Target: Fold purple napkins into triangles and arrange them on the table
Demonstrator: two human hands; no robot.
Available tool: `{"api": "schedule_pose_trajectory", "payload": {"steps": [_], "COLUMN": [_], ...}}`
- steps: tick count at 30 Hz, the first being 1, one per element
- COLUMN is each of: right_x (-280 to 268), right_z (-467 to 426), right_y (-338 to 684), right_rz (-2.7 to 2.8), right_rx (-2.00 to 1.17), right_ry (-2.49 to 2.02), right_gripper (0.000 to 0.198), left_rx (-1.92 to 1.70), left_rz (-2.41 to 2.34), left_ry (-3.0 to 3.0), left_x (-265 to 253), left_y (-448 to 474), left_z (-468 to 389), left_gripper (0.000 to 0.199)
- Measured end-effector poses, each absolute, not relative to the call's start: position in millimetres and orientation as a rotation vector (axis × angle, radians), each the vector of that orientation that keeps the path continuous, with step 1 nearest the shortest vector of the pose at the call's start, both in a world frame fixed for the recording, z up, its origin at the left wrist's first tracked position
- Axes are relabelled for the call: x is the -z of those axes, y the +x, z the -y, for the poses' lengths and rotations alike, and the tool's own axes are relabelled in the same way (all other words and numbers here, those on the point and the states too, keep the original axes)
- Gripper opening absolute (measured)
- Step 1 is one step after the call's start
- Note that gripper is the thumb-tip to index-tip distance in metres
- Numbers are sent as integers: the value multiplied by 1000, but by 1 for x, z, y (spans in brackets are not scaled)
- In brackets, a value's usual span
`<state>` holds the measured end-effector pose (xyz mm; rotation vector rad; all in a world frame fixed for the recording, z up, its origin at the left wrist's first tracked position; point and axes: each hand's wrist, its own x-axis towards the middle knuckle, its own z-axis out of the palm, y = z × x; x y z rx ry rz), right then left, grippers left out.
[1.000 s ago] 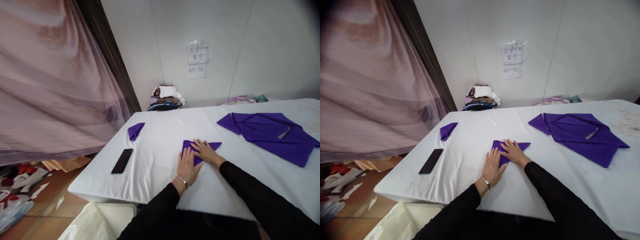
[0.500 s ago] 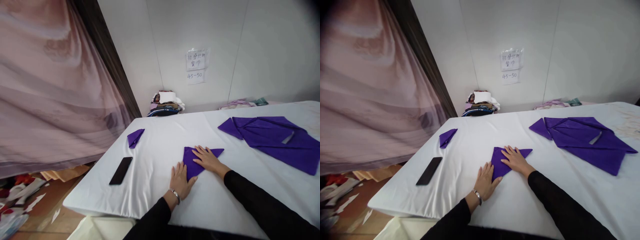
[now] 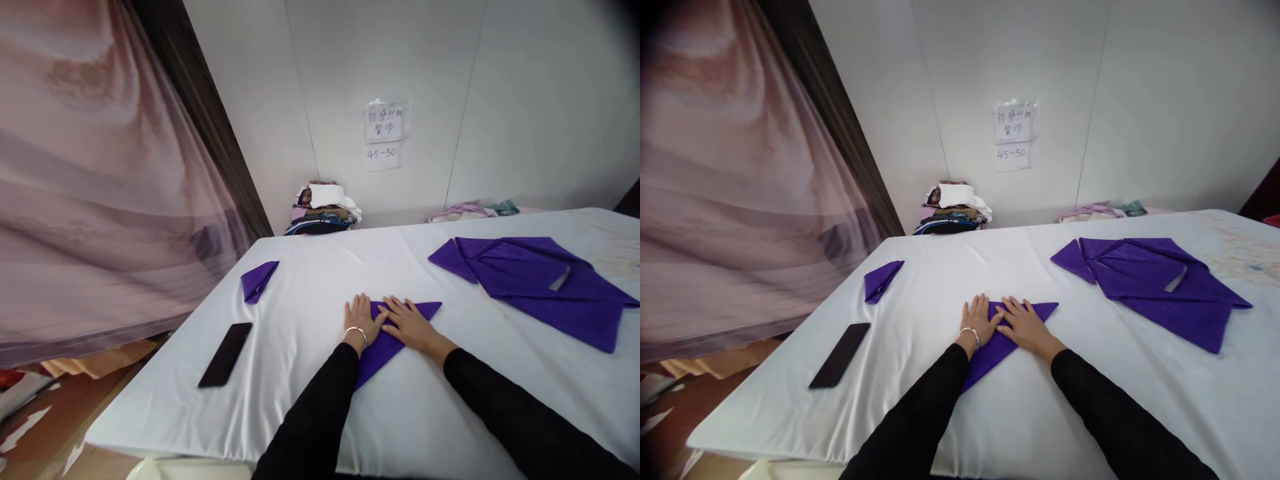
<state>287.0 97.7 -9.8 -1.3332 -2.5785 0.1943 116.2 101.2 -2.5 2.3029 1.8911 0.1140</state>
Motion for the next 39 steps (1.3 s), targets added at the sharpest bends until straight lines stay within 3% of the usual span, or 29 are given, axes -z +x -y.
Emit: {"api": "schedule_pose_trajectory", "payload": {"steps": [9,15,25,39], "right_x": [9,9,-5,5], "right_z": [-99,-99,-101,-141], "right_y": [288,288,291,386], "right_rz": [2592,2589,2592,2161], "right_rx": [-219,-233,-318,-157], "right_ry": [-1335,-1322,-1361,-2073], "right_gripper": [61,60,64,55], "left_rx": [-89,-237,-62,-116], "left_rz": [-2196,-1682,-1731,-1724], "left_ry": [2001,2514,2482,2445], "left_x": [-21,-14,-11,-5], "left_y": [87,114,113,112], "left_z": [-105,-52,-53,-52], "left_gripper": [63,72,77,77]}}
